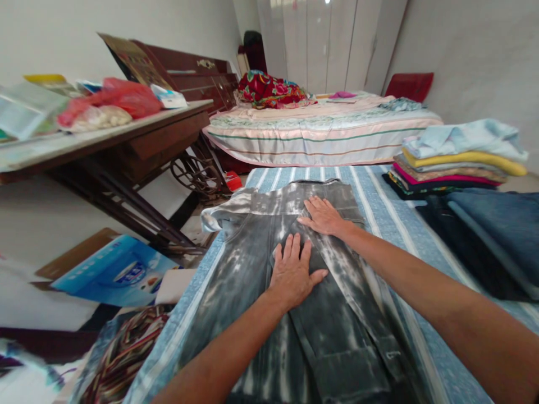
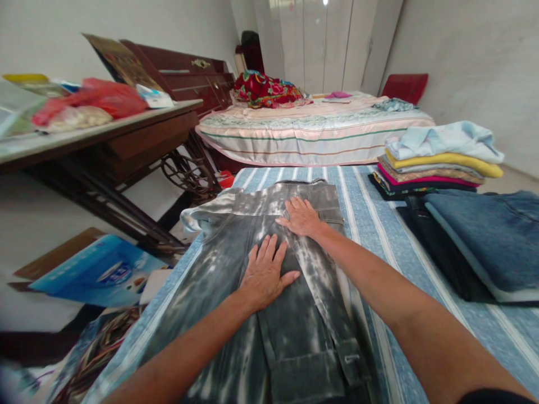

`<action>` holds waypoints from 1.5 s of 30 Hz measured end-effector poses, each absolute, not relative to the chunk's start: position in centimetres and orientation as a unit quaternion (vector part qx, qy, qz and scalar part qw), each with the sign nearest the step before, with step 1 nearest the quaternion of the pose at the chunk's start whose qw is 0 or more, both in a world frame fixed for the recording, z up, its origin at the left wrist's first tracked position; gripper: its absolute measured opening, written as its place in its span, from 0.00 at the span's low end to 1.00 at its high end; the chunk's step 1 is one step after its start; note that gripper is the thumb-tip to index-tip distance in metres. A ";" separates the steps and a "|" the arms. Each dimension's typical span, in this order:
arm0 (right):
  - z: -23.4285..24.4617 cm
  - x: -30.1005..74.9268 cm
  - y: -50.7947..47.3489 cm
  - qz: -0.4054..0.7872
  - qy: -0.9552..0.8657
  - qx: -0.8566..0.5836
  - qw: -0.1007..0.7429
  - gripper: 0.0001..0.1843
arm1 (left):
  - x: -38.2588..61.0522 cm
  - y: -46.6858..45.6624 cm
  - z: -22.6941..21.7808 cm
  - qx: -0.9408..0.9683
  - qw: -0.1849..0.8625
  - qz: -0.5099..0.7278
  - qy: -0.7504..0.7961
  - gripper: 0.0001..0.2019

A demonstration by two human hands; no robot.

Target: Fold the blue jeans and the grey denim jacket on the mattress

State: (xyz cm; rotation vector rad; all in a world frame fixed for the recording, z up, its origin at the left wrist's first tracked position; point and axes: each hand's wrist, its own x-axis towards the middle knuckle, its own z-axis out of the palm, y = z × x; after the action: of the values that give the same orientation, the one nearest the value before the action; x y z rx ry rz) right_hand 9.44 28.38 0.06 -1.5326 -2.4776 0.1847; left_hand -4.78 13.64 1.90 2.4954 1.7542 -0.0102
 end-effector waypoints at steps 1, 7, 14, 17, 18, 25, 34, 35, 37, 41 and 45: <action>0.5 9.5 27.5 0.061 -0.849 -0.513 0.111 0.42 | -4.5 12.9 2.4 0.821 0.046 0.003 0.569 0.37; -0.1 10.3 22.1 0.071 -0.871 -0.477 0.092 0.43 | -3.0 7.8 3.1 0.826 0.133 -0.024 0.547 0.42; -0.9 10.6 20.1 0.080 -0.861 -0.494 0.089 0.41 | -3.3 6.5 1.7 0.829 0.124 -0.024 0.544 0.42; 0.1 10.8 18.4 0.083 -0.864 -0.487 0.094 0.41 | -3.2 5.4 3.2 0.826 0.159 -0.029 0.541 0.40; 0.3 10.8 17.6 0.085 -0.868 -0.481 0.095 0.41 | -3.2 4.8 3.5 0.826 0.170 -0.028 0.537 0.40; -0.7 11.3 13.2 0.096 -0.878 -0.461 0.087 0.43 | -3.5 1.8 1.7 0.830 0.174 -0.016 0.529 0.46; -1.3 11.1 13.4 0.096 -0.876 -0.465 0.078 0.41 | -3.7 0.3 1.3 0.812 0.173 0.032 0.556 0.46; -1.4 11.1 13.4 0.096 -0.876 -0.465 0.077 0.41 | -3.8 -0.1 1.2 0.810 0.179 0.039 0.556 0.45; -1.5 11.1 13.2 0.096 -0.876 -0.466 0.076 0.41 | -4.0 -0.8 1.0 0.807 0.198 0.045 0.555 0.45; -1.3 11.0 13.0 0.098 -0.874 -0.470 0.068 0.41 | -4.3 -1.4 0.7 0.801 0.221 0.055 0.554 0.44; -0.6 10.7 12.6 0.107 -0.871 -0.476 0.059 0.41 | -4.3 -1.3 0.6 0.797 0.224 0.064 0.557 0.45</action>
State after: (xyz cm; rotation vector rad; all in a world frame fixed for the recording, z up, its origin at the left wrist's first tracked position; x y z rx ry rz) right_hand 10.67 12.59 -0.61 -1.4406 -2.6372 0.3254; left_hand -4.26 -1.34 0.56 2.1989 1.5379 0.1770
